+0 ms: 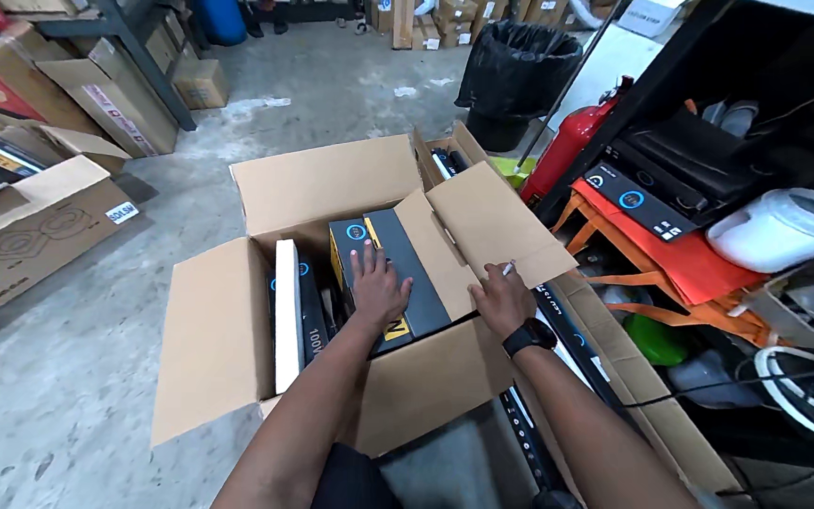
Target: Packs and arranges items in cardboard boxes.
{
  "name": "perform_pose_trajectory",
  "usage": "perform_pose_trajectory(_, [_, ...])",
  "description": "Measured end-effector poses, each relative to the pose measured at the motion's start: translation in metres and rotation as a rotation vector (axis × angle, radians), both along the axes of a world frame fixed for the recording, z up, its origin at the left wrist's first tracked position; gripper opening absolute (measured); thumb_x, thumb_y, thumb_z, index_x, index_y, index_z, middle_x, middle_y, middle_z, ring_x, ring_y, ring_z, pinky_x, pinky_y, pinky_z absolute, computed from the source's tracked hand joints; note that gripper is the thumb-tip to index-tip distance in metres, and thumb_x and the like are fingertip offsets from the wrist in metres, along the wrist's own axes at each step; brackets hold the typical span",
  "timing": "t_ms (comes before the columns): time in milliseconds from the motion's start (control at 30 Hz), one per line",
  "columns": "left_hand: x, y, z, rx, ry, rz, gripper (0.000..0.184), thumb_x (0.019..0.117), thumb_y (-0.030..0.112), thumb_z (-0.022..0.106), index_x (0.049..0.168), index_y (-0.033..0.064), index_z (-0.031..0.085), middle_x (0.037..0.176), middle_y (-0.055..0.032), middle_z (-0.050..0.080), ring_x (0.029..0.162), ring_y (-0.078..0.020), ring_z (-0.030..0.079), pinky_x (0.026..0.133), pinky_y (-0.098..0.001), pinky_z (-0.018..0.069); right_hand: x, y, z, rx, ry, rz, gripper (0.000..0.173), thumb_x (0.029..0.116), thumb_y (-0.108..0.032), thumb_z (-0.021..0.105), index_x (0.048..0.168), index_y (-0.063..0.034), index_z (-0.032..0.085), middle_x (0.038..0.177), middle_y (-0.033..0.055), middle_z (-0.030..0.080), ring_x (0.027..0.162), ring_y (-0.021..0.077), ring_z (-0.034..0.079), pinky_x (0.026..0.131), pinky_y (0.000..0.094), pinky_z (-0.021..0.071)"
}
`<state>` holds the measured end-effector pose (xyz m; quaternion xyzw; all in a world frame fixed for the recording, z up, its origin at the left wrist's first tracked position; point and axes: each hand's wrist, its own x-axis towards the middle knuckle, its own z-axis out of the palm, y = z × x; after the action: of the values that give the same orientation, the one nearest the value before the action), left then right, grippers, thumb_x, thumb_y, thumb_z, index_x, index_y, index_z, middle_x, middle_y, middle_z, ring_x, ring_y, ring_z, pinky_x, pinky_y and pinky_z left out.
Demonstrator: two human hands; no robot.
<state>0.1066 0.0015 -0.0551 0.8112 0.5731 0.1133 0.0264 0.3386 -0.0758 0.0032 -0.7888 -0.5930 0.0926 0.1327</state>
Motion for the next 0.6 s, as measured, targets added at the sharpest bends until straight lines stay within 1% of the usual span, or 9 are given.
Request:
perform_pose_trajectory(67, [0.013,-0.004,0.016,-0.12,-0.083,0.107,0.082,0.0937,0.076,0.034,0.116,0.0085,0.075,0.161,-0.0187,0.038,0.157,-0.0407,0.012,0.123,-0.0669,-0.0007,-0.004,-0.006,0.006,-0.035,-0.039,0.06,0.05,0.098,-0.032,0.064,0.138,-0.002,0.059,0.137,0.0267,0.057,0.118,0.0435,0.061,0.094,0.0582,0.0515])
perform_pose_trajectory(133, [0.018,-0.004,0.035,-0.317,-0.22,0.247,0.089,0.0897,0.084,0.033,0.119,0.0105,0.074,0.163,-0.0168,0.035,0.157,-0.0398,0.01,0.124,-0.0648,0.0007,-0.007,-0.009,0.009,-0.06,-0.07,0.092,0.049,0.0986,-0.029,0.063,0.139,-0.0022,0.057,0.14,0.0269,0.054,0.12,0.0443,0.06,0.095,0.0583,0.0503])
perform_pose_trajectory(200, [0.009,-0.003,0.038,-0.421,-0.412,0.338,0.087,0.0911,0.084,0.033,0.119,0.0131,0.075,0.161,-0.0179,0.038,0.155,-0.0424,0.015,0.124,-0.0647,0.0048,-0.011,-0.013,0.012,-0.08,-0.073,0.093,0.051,0.0987,-0.03,0.063,0.141,-0.0026,0.056,0.141,0.0263,0.054,0.121,0.0441,0.059,0.095,0.0581,0.0498])
perform_pose_trajectory(300, [-0.001,-0.003,0.038,-0.423,-0.503,0.398,0.081,0.0933,0.08,0.035,0.113,0.0136,0.077,0.159,-0.0179,0.042,0.154,-0.0416,0.019,0.124,-0.0621,0.0083,-0.012,-0.014,0.014,-0.097,-0.038,0.053,0.053,0.0986,-0.035,0.063,0.141,-0.003,0.056,0.14,0.0245,0.054,0.12,0.0421,0.06,0.094,0.0574,0.0505])
perform_pose_trajectory(400, [0.004,-0.003,0.053,-0.561,-0.5,0.422,0.081,0.0945,0.079,0.037,0.125,0.0129,0.072,0.164,-0.0171,0.032,0.155,-0.0419,0.013,0.123,-0.0645,0.0072,-0.012,-0.014,0.01,-0.123,-0.015,0.012,0.052,0.0995,-0.033,0.061,0.142,-0.0041,0.056,0.141,0.0231,0.054,0.12,0.0408,0.06,0.095,0.0563,0.0505])
perform_pose_trajectory(433, [0.007,-0.002,0.057,-0.589,-0.498,0.439,0.079,0.0938,0.077,0.041,0.126,0.0118,0.071,0.164,-0.0177,0.031,0.155,-0.0419,0.015,0.122,-0.065,0.0107,-0.012,-0.015,0.008,-0.12,-0.017,0.01,0.053,0.0995,-0.033,0.061,0.143,-0.0039,0.055,0.142,0.0234,0.053,0.121,0.041,0.059,0.095,0.0563,0.0504])
perform_pose_trajectory(500, [0.015,0.0,0.058,-0.592,-0.487,0.486,0.07,0.0896,0.074,0.055,0.118,0.0121,0.074,0.156,-0.0177,0.042,0.147,-0.0402,0.031,0.115,-0.0642,0.0259,-0.01,-0.015,0.004,-0.097,-0.034,0.024,0.054,0.0996,-0.035,0.06,0.144,-0.0037,0.054,0.142,0.0242,0.054,0.121,0.0412,0.06,0.095,0.056,0.0508])
perform_pose_trajectory(533, [0.016,0.002,0.057,-0.597,-0.493,0.499,0.064,0.0894,0.069,0.06,0.114,0.012,0.075,0.15,-0.0189,0.048,0.143,-0.0402,0.037,0.112,-0.0647,0.0301,-0.01,-0.015,0.003,-0.087,-0.039,0.03,0.055,0.0994,-0.035,0.06,0.145,-0.0043,0.053,0.142,0.0241,0.054,0.121,0.0409,0.06,0.096,0.0552,0.0509])
perform_pose_trajectory(600, [0.015,0.007,0.056,-0.626,-0.518,0.503,0.049,0.0926,0.057,0.064,0.111,0.0131,0.075,0.141,-0.0191,0.056,0.138,-0.0399,0.042,0.109,-0.0663,0.0322,-0.011,-0.015,0.007,-0.09,0.002,0.014,0.057,0.0983,-0.035,0.061,0.147,-0.0059,0.052,0.144,0.0235,0.053,0.122,0.0395,0.06,0.097,0.054,0.0506])
